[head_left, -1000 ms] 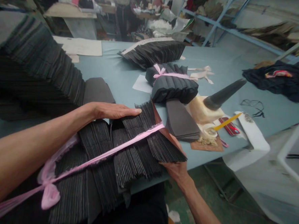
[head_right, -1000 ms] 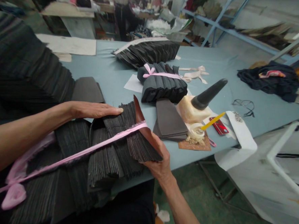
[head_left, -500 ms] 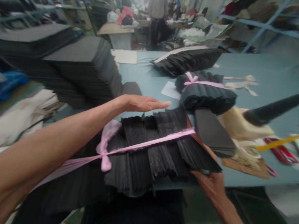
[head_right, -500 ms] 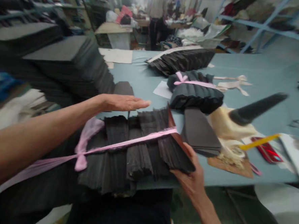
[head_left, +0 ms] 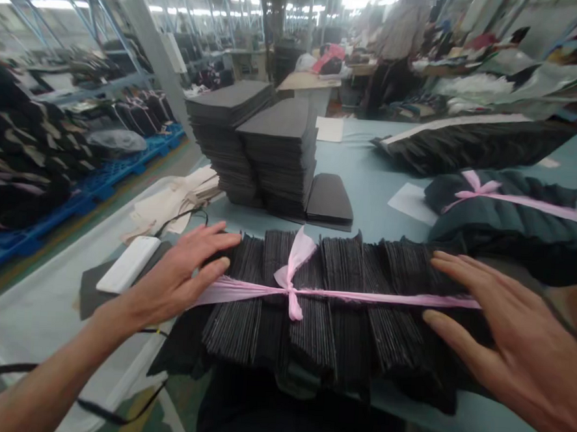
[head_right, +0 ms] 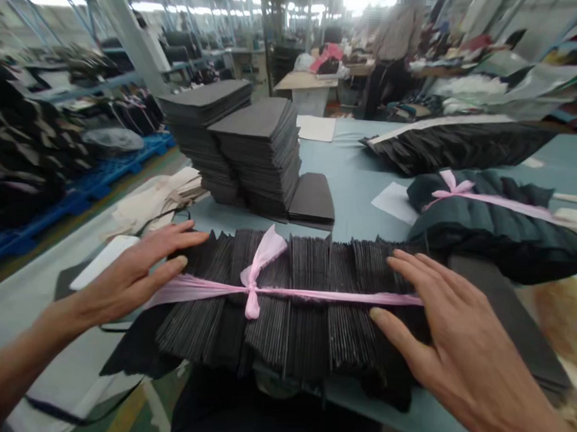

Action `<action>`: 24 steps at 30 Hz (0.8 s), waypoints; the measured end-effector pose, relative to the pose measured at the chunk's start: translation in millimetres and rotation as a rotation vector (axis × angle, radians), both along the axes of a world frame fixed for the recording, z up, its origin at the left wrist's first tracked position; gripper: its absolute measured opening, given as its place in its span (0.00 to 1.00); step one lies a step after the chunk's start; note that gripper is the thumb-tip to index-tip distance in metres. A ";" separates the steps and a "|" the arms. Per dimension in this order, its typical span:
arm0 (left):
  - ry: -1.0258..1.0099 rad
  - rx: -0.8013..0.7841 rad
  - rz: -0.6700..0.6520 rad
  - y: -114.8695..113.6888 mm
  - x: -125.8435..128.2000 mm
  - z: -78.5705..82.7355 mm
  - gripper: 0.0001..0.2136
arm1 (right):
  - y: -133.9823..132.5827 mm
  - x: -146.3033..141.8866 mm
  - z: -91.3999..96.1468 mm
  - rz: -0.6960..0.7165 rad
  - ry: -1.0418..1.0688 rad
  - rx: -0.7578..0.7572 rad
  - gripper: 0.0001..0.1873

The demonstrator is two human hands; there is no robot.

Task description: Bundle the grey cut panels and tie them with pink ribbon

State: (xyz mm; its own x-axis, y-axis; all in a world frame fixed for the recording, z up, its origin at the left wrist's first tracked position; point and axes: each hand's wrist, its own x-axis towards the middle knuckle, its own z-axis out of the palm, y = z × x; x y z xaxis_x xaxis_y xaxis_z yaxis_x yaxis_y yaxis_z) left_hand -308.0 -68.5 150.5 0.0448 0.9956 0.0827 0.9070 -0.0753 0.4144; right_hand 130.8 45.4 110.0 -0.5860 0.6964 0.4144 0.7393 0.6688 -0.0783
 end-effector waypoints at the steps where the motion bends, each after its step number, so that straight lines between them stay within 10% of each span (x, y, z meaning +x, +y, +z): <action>1: 0.040 -0.001 -0.042 -6.7 -1.1 -7.8 0.24 | 7.4 -5.7 0.0 0.048 -0.053 0.007 0.35; 10: 0.181 -0.063 -0.251 27.4 -2.9 -10.9 0.20 | 27.1 -2.3 -1.8 0.113 -0.205 -0.048 0.33; 20: 0.108 0.003 -0.172 45.1 -14.1 -30.4 0.11 | 24.4 6.7 -5.9 0.109 -0.233 -0.121 0.29; 24: 0.123 0.071 -0.214 45.3 -14.6 -32.2 0.09 | 25.5 11.3 -13.1 0.094 -0.261 -0.116 0.41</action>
State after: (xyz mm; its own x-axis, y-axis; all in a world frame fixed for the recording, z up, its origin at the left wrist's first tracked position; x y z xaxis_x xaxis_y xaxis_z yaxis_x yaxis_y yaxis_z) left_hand -322.6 -23.2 118.3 0.2675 0.9543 0.1331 0.9108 -0.2956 0.2884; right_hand 142.1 70.9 96.9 -0.7265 0.6676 0.1626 0.6796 0.7331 0.0263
